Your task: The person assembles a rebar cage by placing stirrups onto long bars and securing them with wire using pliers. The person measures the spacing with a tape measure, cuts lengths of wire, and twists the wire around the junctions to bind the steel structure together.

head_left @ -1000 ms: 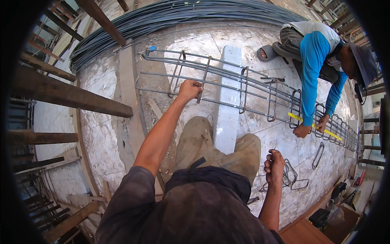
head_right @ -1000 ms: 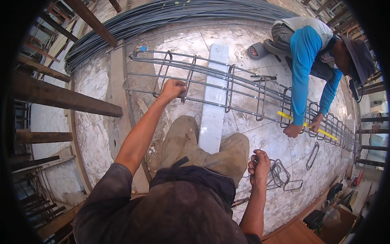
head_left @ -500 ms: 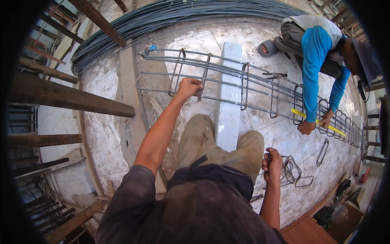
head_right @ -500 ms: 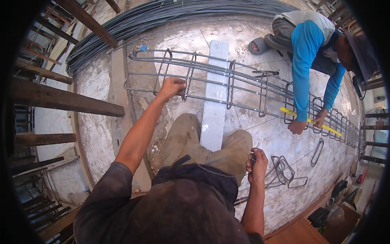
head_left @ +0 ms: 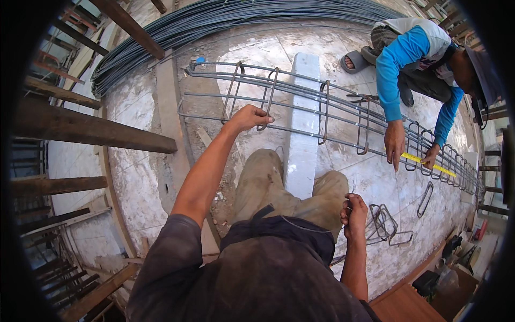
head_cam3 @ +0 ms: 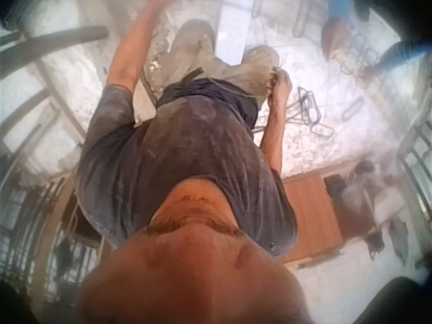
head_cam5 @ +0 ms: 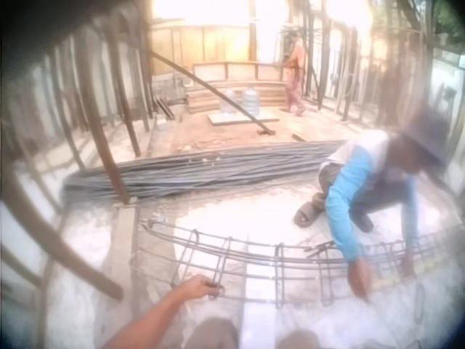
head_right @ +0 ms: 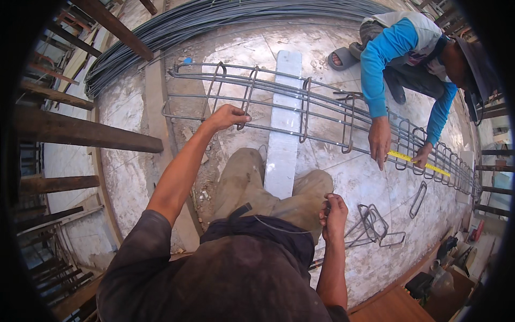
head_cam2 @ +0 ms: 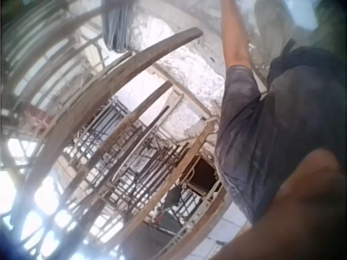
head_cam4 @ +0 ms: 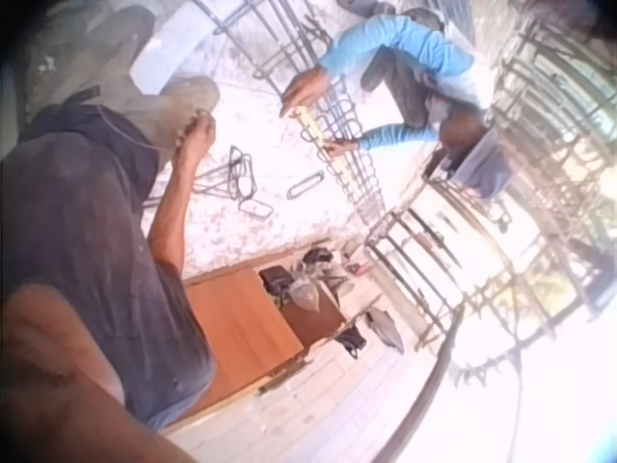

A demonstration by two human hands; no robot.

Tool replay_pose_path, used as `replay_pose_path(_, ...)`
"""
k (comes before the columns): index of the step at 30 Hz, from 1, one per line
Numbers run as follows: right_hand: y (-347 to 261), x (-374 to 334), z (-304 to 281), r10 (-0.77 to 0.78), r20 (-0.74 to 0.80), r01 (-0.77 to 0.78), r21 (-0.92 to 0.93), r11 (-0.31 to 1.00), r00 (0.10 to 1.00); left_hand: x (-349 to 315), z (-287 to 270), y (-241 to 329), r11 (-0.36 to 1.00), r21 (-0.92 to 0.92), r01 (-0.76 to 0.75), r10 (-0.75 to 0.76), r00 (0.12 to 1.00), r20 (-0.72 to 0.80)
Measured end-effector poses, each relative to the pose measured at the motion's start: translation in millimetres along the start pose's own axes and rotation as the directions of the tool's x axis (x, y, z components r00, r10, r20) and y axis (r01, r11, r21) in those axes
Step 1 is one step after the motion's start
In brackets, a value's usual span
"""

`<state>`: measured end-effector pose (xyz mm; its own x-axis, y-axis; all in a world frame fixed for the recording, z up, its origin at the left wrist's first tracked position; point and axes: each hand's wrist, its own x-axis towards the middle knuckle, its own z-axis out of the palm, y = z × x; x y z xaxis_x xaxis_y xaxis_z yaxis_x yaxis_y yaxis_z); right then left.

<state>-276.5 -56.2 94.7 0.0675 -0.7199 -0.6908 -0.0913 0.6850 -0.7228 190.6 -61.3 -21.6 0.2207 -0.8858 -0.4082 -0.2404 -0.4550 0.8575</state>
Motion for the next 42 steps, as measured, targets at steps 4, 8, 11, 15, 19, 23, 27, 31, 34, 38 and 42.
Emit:
replay_pose_path(4, 0.8, 1.2, 0.5, -0.002, 0.001, 0.003, -0.028, 1.0, 1.0, 2.6, -26.0, -7.1, 0.997, -0.034, -0.063, 0.071, 0.937, 0.341)
replay_pose_path(8, -1.2, 2.8, 1.5, -0.004, -0.012, 0.003, -0.038, 0.999, 1.0, 9.7, -22.1, 3.1, 0.997, 0.074, -0.019, -0.01, 0.93, 0.367)
replay_pose_path(11, -5.7, 3.4, 10.0, 0.007, -0.015, -0.007, -0.022, 1.0, 1.0, 13.7, -19.9, 4.1, 0.996, 0.086, -0.037, 0.0, 0.92, 0.391)
replay_pose_path(15, -14.6, 8.4, 35.7, 0.023, 0.067, -0.018, -0.076, 0.997, 0.997, 13.0, -20.1, -29.4, 0.998, 0.063, -0.014, -0.008, 0.943, 0.333)
replay_pose_path(19, -30.5, -2.8, 65.8, -0.034, 0.227, 0.04, -0.021, 0.999, 0.973, -2.6, -17.0, -15.0, 0.981, 0.188, -0.052, 0.04, 0.997, 0.067)
replay_pose_path(23, -42.4, -16.6, 87.6, -0.085, 0.335, 0.094, -0.011, 0.995, 0.938, -56.6, 16.8, 44.7, 0.857, 0.471, -0.208, 0.431, 0.791, -0.434)
replay_pose_path(27, -43.2, -34.2, 113.1, -0.119, 0.406, 0.117, 0.028, 0.993, 0.906, -119.4, 67.7, 114.4, 0.952, -0.186, -0.242, 0.195, 0.951, -0.24)
replay_pose_path(31, -41.9, -47.2, 126.2, -0.16, 0.467, 0.15, 0.06, 0.987, 0.869, -156.0, 101.2, 149.4, 0.783, -0.613, -0.109, 0.194, 0.978, 0.073)
replay_pose_path(34, -42.1, -57.8, 127.7, -0.194, 0.456, 0.171, 0.093, 0.981, 0.869, -152.4, 96.7, 144.9, 0.661, -0.744, -0.1, 0.127, 0.992, -0.02)
replay_pose_path(38, -32.3, -58.8, 116.3, -0.218, 0.407, 0.169, 0.153, 0.974, 0.887, -156.0, 89.8, 148.3, 0.666, -0.73, -0.155, 0.076, 0.987, -0.141)
replay_pose_path(42, -32.0, -64.8, 109.6, -0.248, 0.411, 0.171, 0.216, 0.961, 0.877, -159.2, 103.1, 154.2, 0.605, -0.753, -0.259, 0.031, 0.952, -0.303)
